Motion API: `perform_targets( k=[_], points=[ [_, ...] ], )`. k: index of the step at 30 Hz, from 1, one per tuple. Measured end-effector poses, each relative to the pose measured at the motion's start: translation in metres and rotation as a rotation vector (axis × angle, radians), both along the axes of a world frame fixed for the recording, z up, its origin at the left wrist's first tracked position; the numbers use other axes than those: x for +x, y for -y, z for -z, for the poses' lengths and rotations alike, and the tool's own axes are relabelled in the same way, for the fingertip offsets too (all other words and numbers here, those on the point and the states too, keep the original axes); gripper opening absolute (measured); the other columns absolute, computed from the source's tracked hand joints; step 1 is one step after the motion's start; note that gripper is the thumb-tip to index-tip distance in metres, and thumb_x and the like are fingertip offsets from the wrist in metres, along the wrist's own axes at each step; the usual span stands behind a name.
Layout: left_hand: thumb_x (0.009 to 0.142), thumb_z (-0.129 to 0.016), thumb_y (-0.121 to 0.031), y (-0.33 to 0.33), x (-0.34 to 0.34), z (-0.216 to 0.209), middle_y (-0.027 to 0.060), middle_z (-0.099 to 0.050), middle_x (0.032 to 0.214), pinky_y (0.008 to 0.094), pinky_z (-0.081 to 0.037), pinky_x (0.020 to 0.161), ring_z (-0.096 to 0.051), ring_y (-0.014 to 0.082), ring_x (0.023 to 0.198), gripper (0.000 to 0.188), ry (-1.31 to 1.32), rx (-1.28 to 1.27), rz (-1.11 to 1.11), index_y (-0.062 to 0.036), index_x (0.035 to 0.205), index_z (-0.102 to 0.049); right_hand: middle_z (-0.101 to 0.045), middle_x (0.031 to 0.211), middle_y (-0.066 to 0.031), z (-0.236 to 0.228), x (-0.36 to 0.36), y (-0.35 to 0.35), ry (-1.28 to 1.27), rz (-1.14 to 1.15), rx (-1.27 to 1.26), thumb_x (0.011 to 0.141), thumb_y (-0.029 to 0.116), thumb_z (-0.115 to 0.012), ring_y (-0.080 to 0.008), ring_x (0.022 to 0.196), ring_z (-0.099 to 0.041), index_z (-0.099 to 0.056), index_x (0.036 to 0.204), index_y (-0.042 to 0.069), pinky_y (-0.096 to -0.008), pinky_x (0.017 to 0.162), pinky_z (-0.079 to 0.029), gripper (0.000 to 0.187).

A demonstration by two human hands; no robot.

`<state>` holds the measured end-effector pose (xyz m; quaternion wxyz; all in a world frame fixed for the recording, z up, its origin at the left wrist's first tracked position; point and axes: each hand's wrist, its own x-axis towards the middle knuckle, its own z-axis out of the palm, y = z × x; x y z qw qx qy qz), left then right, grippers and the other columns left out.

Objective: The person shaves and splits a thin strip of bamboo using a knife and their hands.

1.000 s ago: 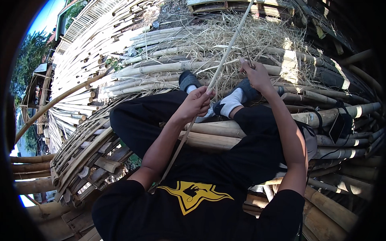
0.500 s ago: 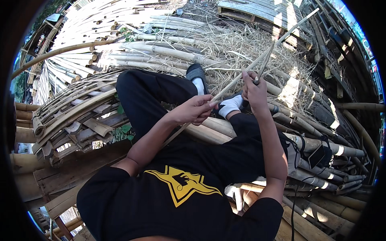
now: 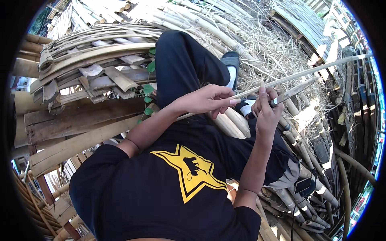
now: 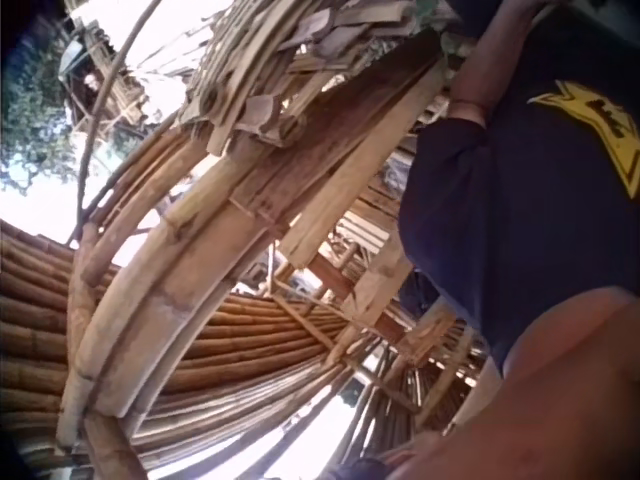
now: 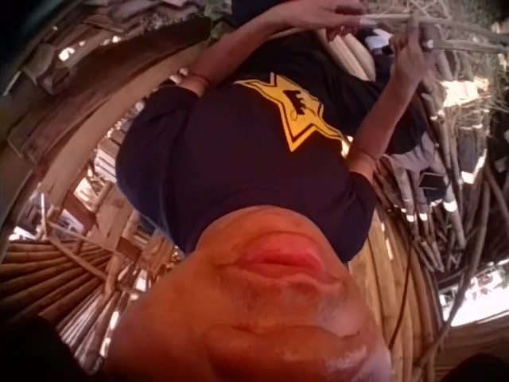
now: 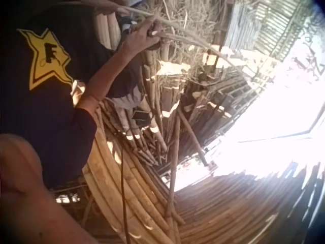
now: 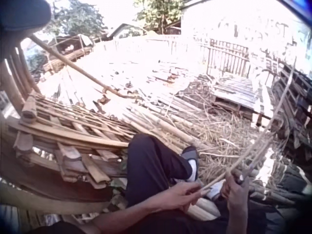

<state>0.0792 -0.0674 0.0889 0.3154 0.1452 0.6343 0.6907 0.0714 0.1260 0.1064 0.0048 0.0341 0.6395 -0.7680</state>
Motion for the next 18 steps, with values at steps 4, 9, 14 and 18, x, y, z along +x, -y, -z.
perform_targets(
  k=[4, 9, 14, 18],
  points=[
    [0.098, -0.047, -0.029, 0.002, 0.013, -0.008, -0.0007, -0.051, 0.061, 0.0185, -0.039, 0.040, -0.048, 0.0042, 0.042, 0.030, -0.073, 0.056, -0.109, -0.0004, 0.092, -0.056, -0.030, 0.048, 0.0058, 0.003, 0.018, 0.024, 0.012, -0.074, 0.001, 0.095, 0.016, -0.054, -0.0021, 0.039, -0.025, -0.053, 0.077, 0.000, -0.0214, 0.038, -0.020, 0.024],
    [0.099, -0.046, -0.027, 0.004, 0.013, 0.004, -0.0010, -0.048, 0.056, 0.0200, -0.035, 0.036, -0.043, 0.0040, 0.037, 0.029, -0.081, 0.024, -0.107, -0.0001, 0.094, -0.057, -0.031, 0.048, 0.0065, 0.024, 0.037, 0.032, 0.097, -0.092, -0.097, 0.096, 0.020, -0.053, -0.0012, 0.038, -0.025, -0.056, 0.083, 0.001, -0.0212, 0.037, -0.020, 0.023],
    [0.098, -0.048, -0.023, -0.003, 0.008, 0.030, -0.0024, -0.042, 0.053, 0.0228, -0.032, 0.040, -0.035, 0.0043, 0.041, 0.027, -0.228, -0.039, -0.083, -0.0008, 0.090, -0.061, -0.029, 0.049, 0.0072, 0.034, 0.041, 0.022, 0.242, -0.017, 0.002, 0.097, 0.021, -0.052, -0.0020, 0.037, -0.024, -0.058, 0.089, 0.001, -0.0209, 0.037, -0.019, 0.022],
    [0.097, -0.049, -0.018, -0.001, 0.005, 0.033, -0.0012, -0.043, 0.052, 0.0235, -0.034, 0.039, -0.039, 0.0046, 0.040, 0.024, -0.238, -0.118, -0.156, -0.0001, 0.086, -0.060, -0.038, 0.052, 0.0063, 0.035, 0.044, 0.009, 0.224, -0.011, 0.214, 0.096, 0.024, -0.052, -0.0017, 0.042, -0.031, -0.061, 0.088, 0.002, -0.0216, 0.040, -0.024, 0.026]
  ],
)
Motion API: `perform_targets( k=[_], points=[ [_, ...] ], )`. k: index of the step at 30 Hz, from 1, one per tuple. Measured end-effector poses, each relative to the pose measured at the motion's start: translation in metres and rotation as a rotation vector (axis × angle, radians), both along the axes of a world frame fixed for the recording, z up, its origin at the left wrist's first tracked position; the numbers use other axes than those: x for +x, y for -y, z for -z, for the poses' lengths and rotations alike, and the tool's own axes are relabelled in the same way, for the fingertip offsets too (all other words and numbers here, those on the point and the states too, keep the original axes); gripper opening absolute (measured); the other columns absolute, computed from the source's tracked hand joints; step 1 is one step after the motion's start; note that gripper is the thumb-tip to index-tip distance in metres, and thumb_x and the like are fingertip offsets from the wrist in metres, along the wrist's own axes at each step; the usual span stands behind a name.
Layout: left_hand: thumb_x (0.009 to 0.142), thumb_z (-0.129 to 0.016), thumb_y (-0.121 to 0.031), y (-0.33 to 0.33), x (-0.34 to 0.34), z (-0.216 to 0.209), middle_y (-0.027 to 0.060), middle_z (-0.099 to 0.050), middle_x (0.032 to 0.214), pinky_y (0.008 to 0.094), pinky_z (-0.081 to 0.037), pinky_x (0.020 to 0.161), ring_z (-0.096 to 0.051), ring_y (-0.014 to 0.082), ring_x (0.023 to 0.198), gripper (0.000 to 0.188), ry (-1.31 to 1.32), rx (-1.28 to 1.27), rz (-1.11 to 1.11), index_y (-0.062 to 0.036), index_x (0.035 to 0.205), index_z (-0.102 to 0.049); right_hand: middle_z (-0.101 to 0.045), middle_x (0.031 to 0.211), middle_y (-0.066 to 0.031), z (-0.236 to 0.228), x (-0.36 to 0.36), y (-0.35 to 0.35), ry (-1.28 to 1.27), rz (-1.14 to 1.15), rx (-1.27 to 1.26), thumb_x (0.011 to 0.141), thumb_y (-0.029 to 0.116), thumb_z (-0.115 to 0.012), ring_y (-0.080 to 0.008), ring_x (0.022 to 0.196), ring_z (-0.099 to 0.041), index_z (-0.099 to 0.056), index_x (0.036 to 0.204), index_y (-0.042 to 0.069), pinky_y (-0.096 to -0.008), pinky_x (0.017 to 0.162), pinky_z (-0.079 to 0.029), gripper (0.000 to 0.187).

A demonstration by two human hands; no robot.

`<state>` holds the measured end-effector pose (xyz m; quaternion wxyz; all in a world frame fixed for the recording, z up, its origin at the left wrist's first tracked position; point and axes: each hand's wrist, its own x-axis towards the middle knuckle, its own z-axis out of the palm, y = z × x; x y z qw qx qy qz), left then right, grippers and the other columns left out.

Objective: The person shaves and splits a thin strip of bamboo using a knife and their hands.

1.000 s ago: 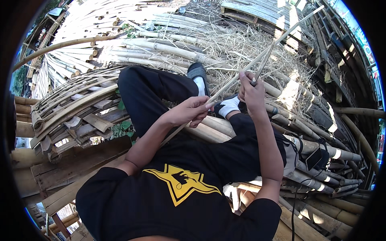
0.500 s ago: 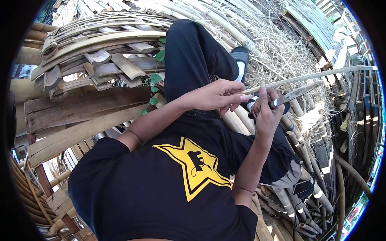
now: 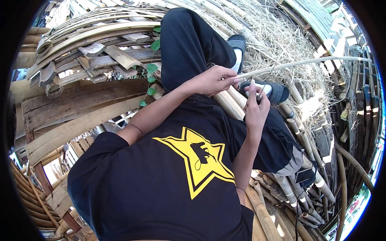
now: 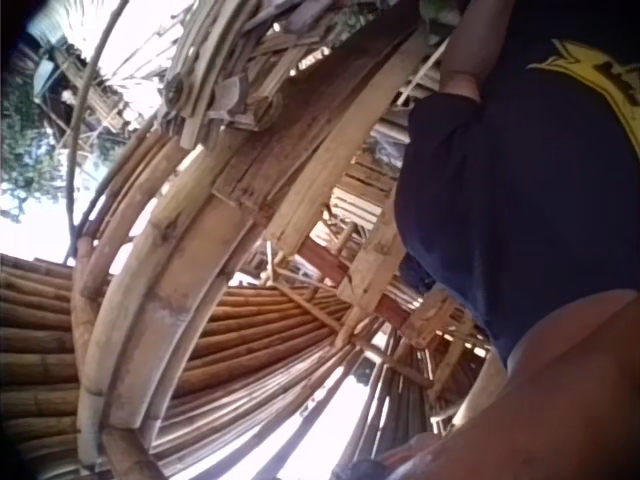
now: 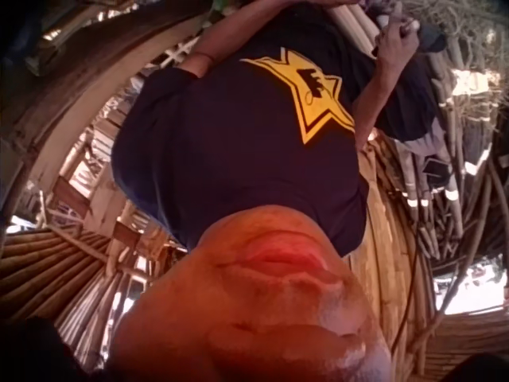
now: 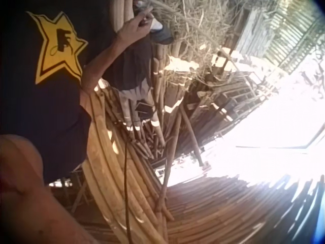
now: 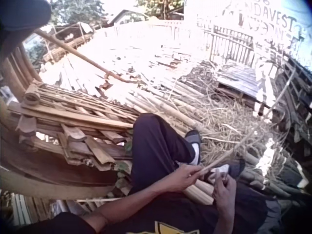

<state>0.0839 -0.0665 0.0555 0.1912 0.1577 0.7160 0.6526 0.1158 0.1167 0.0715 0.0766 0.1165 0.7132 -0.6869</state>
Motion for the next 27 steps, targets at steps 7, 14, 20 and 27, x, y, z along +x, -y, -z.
perform_targets(
  k=[7, 14, 20, 27],
  points=[
    [0.097, -0.048, -0.019, 0.004, -0.007, 0.006, -0.0004, -0.046, 0.052, 0.0234, -0.036, 0.037, -0.044, 0.0052, 0.038, 0.026, 0.036, -0.053, -0.084, 0.0006, 0.084, -0.059, -0.060, 0.076, -0.0225, -0.014, -0.003, -0.009, -0.160, -0.175, 0.714, 0.096, 0.028, -0.050, -0.0356, 0.069, -0.059, -0.057, 0.093, -0.006, -0.0410, 0.064, -0.044, 0.034],
    [0.095, -0.051, -0.018, -0.001, -0.009, 0.018, 0.0048, -0.053, 0.055, 0.0274, -0.039, 0.049, -0.046, 0.0080, 0.048, 0.024, -0.189, -0.135, -0.123, 0.0009, 0.088, -0.063, -0.058, 0.072, -0.0258, -0.019, -0.032, -0.021, -0.245, -0.316, 0.930, 0.096, 0.029, -0.047, -0.0421, 0.069, -0.058, -0.055, 0.098, -0.003, -0.0465, 0.059, -0.041, 0.033],
    [0.095, -0.052, -0.018, 0.002, -0.019, 0.028, 0.0101, -0.059, 0.061, 0.0281, -0.040, 0.050, -0.047, 0.0096, 0.052, 0.023, -0.333, -0.140, -0.103, 0.0027, 0.090, -0.062, -0.058, 0.062, -0.0215, -0.010, -0.042, -0.024, -0.352, -0.384, 1.058, 0.097, 0.031, -0.044, -0.0407, 0.065, -0.059, -0.053, 0.092, 0.000, -0.0479, 0.058, -0.043, 0.033],
    [0.095, -0.052, -0.019, -0.006, -0.027, 0.039, 0.0125, -0.059, 0.066, 0.0284, -0.041, 0.055, -0.046, 0.0110, 0.057, 0.025, -0.225, -0.138, -0.116, 0.0040, 0.093, -0.061, -0.054, 0.068, -0.0254, 0.009, -0.057, -0.034, -0.319, -0.415, 1.074, 0.098, 0.031, -0.041, -0.0447, 0.070, -0.054, -0.049, 0.090, 0.000, -0.0513, 0.060, -0.038, 0.032]
  ],
)
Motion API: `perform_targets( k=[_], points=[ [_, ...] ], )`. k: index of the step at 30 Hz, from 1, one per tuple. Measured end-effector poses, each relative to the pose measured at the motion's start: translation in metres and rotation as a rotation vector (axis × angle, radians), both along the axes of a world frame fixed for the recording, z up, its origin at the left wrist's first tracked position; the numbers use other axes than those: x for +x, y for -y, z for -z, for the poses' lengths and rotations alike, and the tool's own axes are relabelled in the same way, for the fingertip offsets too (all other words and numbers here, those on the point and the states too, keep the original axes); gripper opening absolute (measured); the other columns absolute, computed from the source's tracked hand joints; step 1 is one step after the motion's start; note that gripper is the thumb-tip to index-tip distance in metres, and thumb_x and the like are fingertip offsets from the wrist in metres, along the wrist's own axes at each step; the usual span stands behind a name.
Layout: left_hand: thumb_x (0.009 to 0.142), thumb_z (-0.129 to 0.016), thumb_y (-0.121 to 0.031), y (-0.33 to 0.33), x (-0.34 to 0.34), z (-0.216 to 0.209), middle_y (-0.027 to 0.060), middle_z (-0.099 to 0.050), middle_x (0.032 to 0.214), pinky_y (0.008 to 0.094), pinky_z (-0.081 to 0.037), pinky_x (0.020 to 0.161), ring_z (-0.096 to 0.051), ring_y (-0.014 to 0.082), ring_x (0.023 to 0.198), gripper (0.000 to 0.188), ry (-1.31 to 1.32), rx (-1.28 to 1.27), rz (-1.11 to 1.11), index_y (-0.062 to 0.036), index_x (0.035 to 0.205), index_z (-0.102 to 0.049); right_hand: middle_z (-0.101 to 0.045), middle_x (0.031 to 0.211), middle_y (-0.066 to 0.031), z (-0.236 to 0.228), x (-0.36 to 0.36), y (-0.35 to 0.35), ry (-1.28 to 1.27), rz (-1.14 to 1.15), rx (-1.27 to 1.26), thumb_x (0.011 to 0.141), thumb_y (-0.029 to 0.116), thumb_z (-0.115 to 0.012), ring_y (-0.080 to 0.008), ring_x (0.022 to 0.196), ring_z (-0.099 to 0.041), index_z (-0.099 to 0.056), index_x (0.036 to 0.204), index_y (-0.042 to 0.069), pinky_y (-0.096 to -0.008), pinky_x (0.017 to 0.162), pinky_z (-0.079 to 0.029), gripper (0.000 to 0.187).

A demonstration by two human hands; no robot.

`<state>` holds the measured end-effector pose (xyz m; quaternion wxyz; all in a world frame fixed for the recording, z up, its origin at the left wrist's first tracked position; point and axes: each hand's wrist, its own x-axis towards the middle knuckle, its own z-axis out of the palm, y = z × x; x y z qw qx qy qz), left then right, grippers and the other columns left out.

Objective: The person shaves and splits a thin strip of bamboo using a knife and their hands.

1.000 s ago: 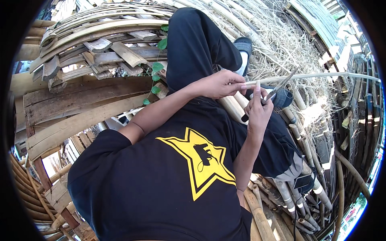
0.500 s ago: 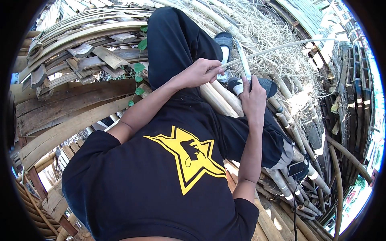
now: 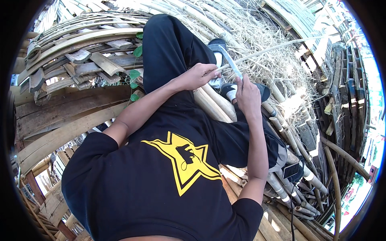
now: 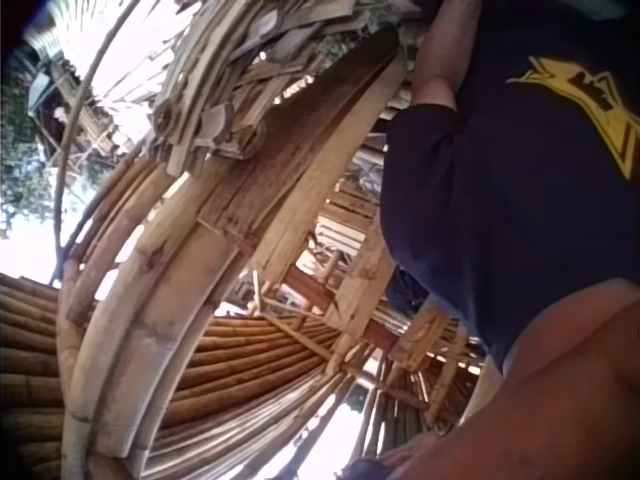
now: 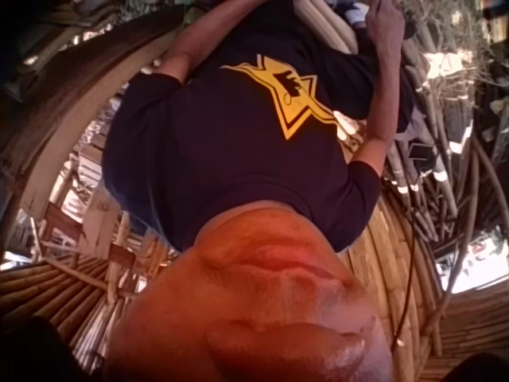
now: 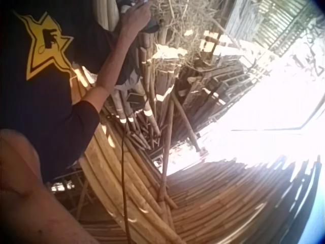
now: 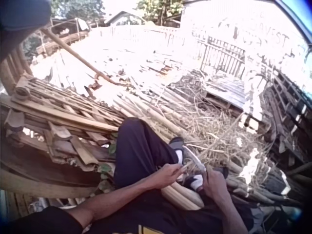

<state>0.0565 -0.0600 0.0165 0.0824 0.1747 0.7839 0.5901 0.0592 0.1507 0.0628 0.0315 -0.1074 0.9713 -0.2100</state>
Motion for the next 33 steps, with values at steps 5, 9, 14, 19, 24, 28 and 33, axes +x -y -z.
perform_targets(
  k=[5, 9, 14, 19, 24, 28, 33],
  points=[
    [0.095, -0.051, -0.017, -0.003, -0.005, 0.010, 0.0137, -0.060, 0.071, 0.0292, -0.042, 0.059, -0.050, 0.0117, 0.062, 0.022, -0.015, 0.045, -0.013, 0.0035, 0.099, -0.058, -0.055, 0.069, -0.0260, 0.016, -0.012, -0.007, -0.037, -0.074, 0.060, 0.098, 0.030, -0.040, -0.0448, 0.070, -0.054, -0.048, 0.087, 0.000, -0.0514, 0.061, -0.038, 0.033],
    [0.095, -0.051, -0.015, -0.003, -0.004, 0.017, 0.0135, -0.059, 0.070, 0.0296, -0.043, 0.058, -0.051, 0.0123, 0.060, 0.020, -0.018, 0.021, -0.072, 0.0029, 0.099, -0.058, -0.058, 0.068, -0.0260, 0.039, -0.028, -0.017, -0.072, -0.076, 0.052, 0.097, 0.033, -0.039, -0.0456, 0.069, -0.058, -0.050, 0.085, 0.001, -0.0531, 0.062, -0.044, 0.036],
    [0.094, -0.050, -0.014, -0.003, -0.002, 0.015, 0.0148, -0.057, 0.067, 0.0305, -0.042, 0.056, -0.051, 0.0157, 0.056, 0.019, -0.018, -0.020, -0.084, 0.0027, 0.098, -0.058, -0.059, 0.068, -0.0245, 0.053, -0.042, -0.030, -0.130, -0.131, 0.126, 0.097, 0.035, -0.039, -0.0445, 0.069, -0.058, -0.052, 0.085, 0.003, -0.0532, 0.063, -0.044, 0.036],
    [0.093, -0.050, -0.013, -0.004, -0.003, 0.019, 0.0186, -0.056, 0.067, 0.0323, -0.043, 0.056, -0.053, 0.0212, 0.055, 0.018, -0.042, -0.012, -0.125, 0.0020, 0.097, -0.058, -0.060, 0.068, -0.0233, 0.056, -0.052, -0.035, -0.107, -0.170, 0.166, 0.096, 0.038, -0.039, -0.0425, 0.070, -0.059, -0.054, 0.087, 0.004, -0.0519, 0.063, -0.045, 0.038],
    [0.093, -0.050, -0.013, -0.009, -0.011, 0.020, 0.0204, -0.057, 0.068, 0.0342, -0.044, 0.057, -0.057, 0.0258, 0.057, 0.018, -0.066, -0.034, -0.153, 0.0022, 0.097, -0.058, -0.059, 0.067, -0.0225, 0.058, -0.066, -0.041, -0.109, -0.173, 0.229, 0.095, 0.040, -0.041, -0.0413, 0.069, -0.060, -0.055, 0.088, 0.004, -0.0512, 0.062, -0.046, 0.040],
    [0.092, -0.052, -0.013, -0.015, -0.019, 0.021, 0.0220, -0.058, 0.069, 0.0360, -0.045, 0.058, -0.059, 0.0311, 0.060, 0.018, -0.144, -0.012, -0.173, 0.0023, 0.097, -0.058, -0.059, 0.066, -0.0228, 0.056, -0.080, -0.049, -0.124, -0.169, 0.267, 0.095, 0.042, -0.042, -0.0415, 0.069, -0.060, -0.056, 0.085, 0.004, -0.0513, 0.061, -0.045, 0.042],
    [0.091, -0.053, -0.015, -0.027, -0.030, 0.017, 0.0234, -0.058, 0.072, 0.0369, -0.046, 0.060, -0.060, 0.0326, 0.064, 0.019, -0.092, -0.065, -0.162, 0.0021, 0.099, -0.059, -0.058, 0.066, -0.0228, 0.050, -0.089, -0.059, -0.190, -0.169, 0.214, 0.095, 0.040, -0.043, -0.0423, 0.068, -0.058, -0.054, 0.082, 0.003, -0.0505, 0.061, -0.043, 0.041]
  ],
)
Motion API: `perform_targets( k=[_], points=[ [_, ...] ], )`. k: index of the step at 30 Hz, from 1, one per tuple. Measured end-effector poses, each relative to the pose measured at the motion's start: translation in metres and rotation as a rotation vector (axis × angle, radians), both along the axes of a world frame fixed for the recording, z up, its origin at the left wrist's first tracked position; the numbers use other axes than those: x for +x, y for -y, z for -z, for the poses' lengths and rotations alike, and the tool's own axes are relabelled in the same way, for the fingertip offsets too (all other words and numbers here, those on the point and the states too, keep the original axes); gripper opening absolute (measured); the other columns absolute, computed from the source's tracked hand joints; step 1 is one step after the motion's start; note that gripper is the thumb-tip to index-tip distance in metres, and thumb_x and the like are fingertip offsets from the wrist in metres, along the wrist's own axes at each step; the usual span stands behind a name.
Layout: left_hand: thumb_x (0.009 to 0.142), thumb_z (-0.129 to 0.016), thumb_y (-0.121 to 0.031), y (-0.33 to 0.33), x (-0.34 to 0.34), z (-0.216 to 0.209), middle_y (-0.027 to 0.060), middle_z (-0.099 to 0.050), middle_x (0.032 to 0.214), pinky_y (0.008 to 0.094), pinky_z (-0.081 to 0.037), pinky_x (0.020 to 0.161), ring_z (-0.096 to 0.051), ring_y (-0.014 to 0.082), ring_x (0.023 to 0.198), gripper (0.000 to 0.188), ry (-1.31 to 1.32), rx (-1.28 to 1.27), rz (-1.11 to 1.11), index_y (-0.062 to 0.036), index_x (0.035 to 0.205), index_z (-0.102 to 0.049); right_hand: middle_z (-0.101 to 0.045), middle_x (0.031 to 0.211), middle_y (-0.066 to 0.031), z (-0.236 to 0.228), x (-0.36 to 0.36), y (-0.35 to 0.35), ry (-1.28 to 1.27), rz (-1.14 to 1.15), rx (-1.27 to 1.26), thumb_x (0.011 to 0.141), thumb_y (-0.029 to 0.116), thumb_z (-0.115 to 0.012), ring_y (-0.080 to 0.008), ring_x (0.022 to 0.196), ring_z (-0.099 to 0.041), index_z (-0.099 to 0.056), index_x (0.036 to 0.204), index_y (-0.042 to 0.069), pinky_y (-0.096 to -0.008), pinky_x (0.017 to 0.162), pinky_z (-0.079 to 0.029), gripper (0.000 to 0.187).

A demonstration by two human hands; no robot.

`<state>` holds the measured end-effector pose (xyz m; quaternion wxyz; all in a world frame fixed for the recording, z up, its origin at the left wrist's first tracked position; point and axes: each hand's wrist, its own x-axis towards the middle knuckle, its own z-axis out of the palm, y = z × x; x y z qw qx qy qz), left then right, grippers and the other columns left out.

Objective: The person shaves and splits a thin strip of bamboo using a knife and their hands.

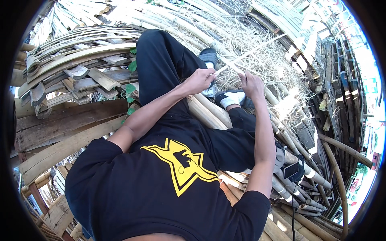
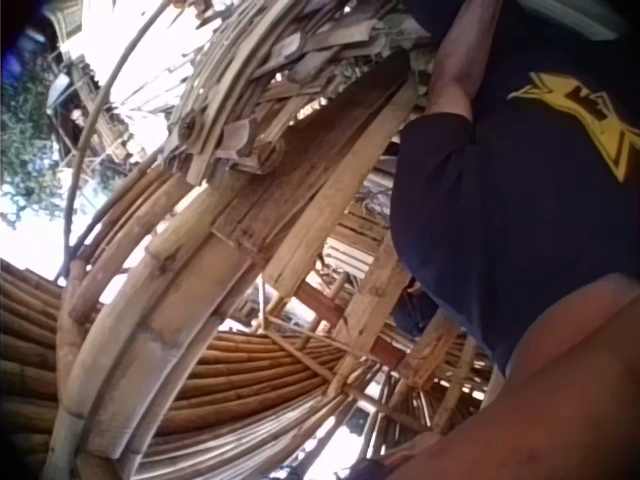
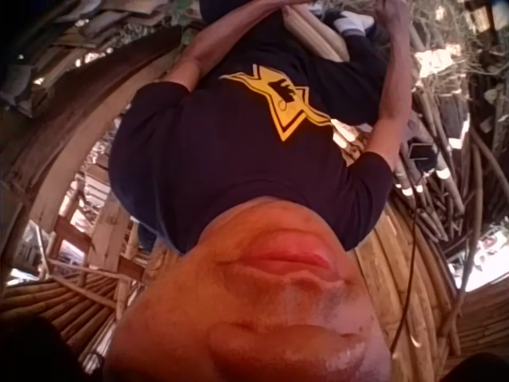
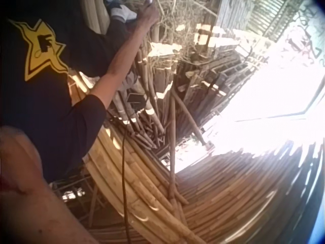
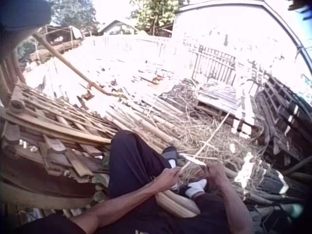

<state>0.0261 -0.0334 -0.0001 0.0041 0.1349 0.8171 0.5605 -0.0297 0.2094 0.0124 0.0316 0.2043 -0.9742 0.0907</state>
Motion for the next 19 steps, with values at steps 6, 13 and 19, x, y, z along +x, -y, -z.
perform_targets(
  k=[6, 13, 19],
  points=[
    [0.091, -0.053, -0.014, -0.008, -0.002, 0.001, 0.0209, -0.056, 0.065, 0.0358, -0.045, 0.057, -0.059, 0.0268, 0.058, 0.019, -0.035, 0.032, 0.014, 0.0020, 0.096, -0.061, -0.060, 0.070, -0.0228, -0.015, 0.011, -0.006, 0.024, 0.026, -0.063, 0.094, 0.039, -0.044, -0.0416, 0.072, -0.059, -0.054, 0.083, 0.001, -0.0493, 0.065, -0.045, 0.041],
    [0.095, -0.052, -0.026, -0.003, -0.015, -0.027, 0.0009, -0.055, 0.059, 0.0223, -0.040, 0.039, -0.049, 0.0058, 0.041, 0.030, 0.454, 0.355, 0.241, -0.0007, 0.081, -0.059, -0.058, 0.065, -0.0220, -0.034, 0.028, 0.004, 0.047, 0.131, -0.257, 0.093, 0.036, -0.050, -0.0406, 0.064, -0.057, -0.058, 0.085, 0.000, -0.0470, 0.060, -0.042, 0.038],
    [0.091, -0.057, -0.042, -0.002, -0.050, -0.049, 0.0048, -0.060, 0.066, 0.0200, -0.048, 0.044, -0.059, 0.0096, 0.045, 0.043, 0.551, 0.305, 0.467, -0.0016, 0.075, -0.055, -0.056, 0.062, -0.0216, -0.046, 0.026, 0.010, -0.004, 0.157, -0.365, 0.093, 0.037, -0.051, -0.0397, 0.060, -0.056, -0.058, 0.083, -0.001, -0.0455, 0.056, -0.040, 0.040]
  ],
)
